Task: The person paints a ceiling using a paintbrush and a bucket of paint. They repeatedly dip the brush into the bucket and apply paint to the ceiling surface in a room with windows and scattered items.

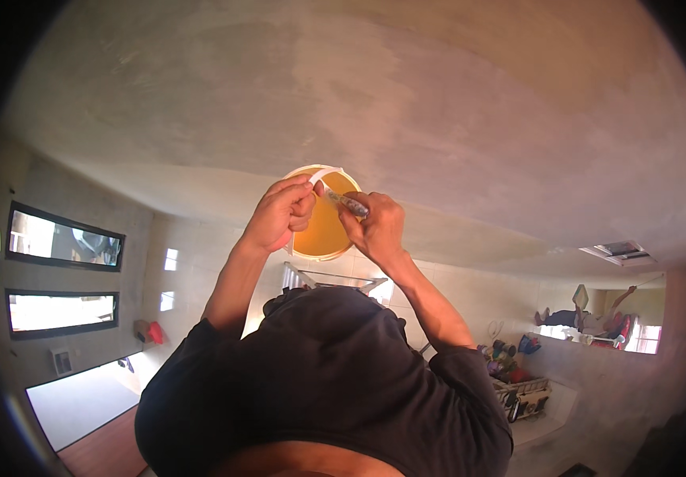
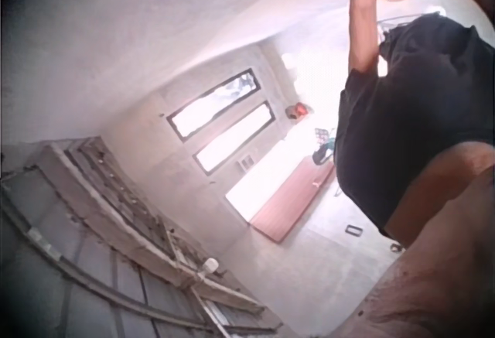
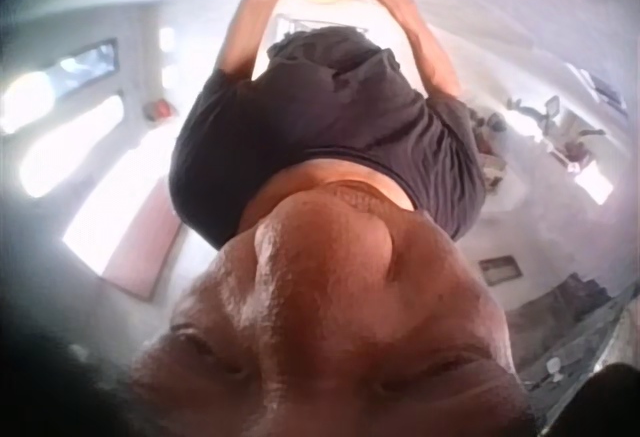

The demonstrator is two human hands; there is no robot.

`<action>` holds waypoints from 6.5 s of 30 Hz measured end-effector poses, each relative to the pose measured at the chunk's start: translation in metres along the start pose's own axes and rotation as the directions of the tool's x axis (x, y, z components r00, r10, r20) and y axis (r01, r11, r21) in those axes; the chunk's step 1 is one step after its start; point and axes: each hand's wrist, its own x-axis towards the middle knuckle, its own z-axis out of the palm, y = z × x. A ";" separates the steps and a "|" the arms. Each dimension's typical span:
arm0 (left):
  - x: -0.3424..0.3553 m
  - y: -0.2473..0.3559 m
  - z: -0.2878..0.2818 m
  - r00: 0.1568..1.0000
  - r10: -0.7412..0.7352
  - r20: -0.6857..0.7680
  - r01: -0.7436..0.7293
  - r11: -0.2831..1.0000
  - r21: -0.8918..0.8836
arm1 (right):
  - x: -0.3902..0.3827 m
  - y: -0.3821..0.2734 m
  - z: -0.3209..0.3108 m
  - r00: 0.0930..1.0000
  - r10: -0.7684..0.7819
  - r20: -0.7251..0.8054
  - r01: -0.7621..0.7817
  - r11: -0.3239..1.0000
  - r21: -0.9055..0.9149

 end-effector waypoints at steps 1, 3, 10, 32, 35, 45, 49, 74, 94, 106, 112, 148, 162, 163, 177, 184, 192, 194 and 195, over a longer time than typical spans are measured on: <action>0.000 -0.001 -0.002 1.000 0.015 0.002 -0.015 1.000 -0.008 | 0.000 -0.005 -0.002 0.995 0.103 0.017 -0.104 0.991 0.084; -0.002 0.000 -0.004 0.999 0.030 0.015 -0.030 1.000 -0.001 | -0.002 -0.015 -0.003 0.935 0.308 0.178 -0.345 0.905 0.249; -0.004 -0.002 -0.011 0.997 0.060 0.051 -0.061 0.998 0.013 | -0.004 -0.011 0.012 0.803 0.392 0.450 -0.583 0.674 0.454; -0.001 0.007 -0.017 0.992 0.057 -0.115 -0.060 0.998 -0.028 | -0.021 -0.003 -0.080 0.920 0.390 -0.034 -0.340 0.839 0.425; -0.006 0.010 -0.014 0.983 0.093 -0.155 -0.097 0.995 -0.018 | -0.013 0.027 -0.111 0.835 0.468 -0.289 -0.239 0.782 0.576; -0.005 -0.001 -0.005 0.960 0.136 -0.243 -0.113 0.988 0.104 | 0.083 0.100 -0.184 0.624 0.345 -0.701 0.037 0.883 0.467; -0.005 -0.003 -0.010 0.944 0.135 -0.302 -0.116 0.990 0.080 | 0.057 0.181 -0.252 0.373 0.267 -0.889 0.105 0.939 0.326; -0.001 -0.026 -0.019 0.950 0.091 -0.298 -0.091 0.996 0.013 | 0.158 0.059 -0.064 0.665 -0.103 -0.740 0.191 0.981 0.035; -0.005 -0.032 -0.032 0.948 0.059 -0.314 -0.065 0.998 -0.009 | 0.104 0.143 -0.123 0.397 -0.333 -0.855 -0.208 0.875 -0.437; -0.003 -0.028 -0.026 0.942 0.059 -0.330 -0.067 0.998 -0.014 | 0.135 0.098 -0.063 0.706 -0.101 -0.701 0.212 0.974 0.073; -0.004 -0.032 -0.029 0.945 0.075 -0.319 -0.091 0.995 -0.036 | 0.064 0.217 -0.229 0.523 0.243 -0.817 -0.046 0.965 0.257; -0.010 0.028 -0.004 0.995 -0.095 0.004 0.094 0.990 0.105 | 0.035 0.003 0.040 0.795 -0.124 0.594 0.255 0.956 -0.141; 0.005 -0.001 0.024 0.986 -0.168 -0.025 0.169 0.983 0.069 | 0.014 0.006 -0.046 0.919 -0.140 0.369 0.200 0.971 -0.131; 0.005 -0.002 0.023 0.985 -0.170 -0.021 0.171 0.983 0.065 | 0.012 0.006 -0.048 0.929 -0.138 0.343 0.198 0.969 -0.148; 0.008 -0.015 0.017 0.993 -0.114 0.000 0.114 0.993 0.032 | -0.001 0.019 -0.025 0.806 0.274 0.525 -0.498 0.794 0.350; 0.008 -0.020 0.019 0.994 -0.113 0.013 0.112 0.993 0.048 | -0.002 0.018 -0.039 0.925 0.119 0.361 -0.202 0.958 0.203; 0.006 -0.023 0.015 0.983 -0.183 0.012 0.183 0.983 -0.015 | -0.019 0.031 -0.020 0.941 -0.175 0.289 0.228 0.960 -0.162; 0.005 -0.023 0.015 0.977 -0.211 -0.011 0.211 0.977 -0.019 | -0.024 0.029 -0.018 0.969 -0.140 0.205 0.178 0.967 -0.183; 0.005 -0.023 0.013 0.976 -0.216 -0.004 0.216 0.976 -0.011 | -0.026 0.028 -0.017 0.979 -0.122 0.161 0.153 0.970 -0.191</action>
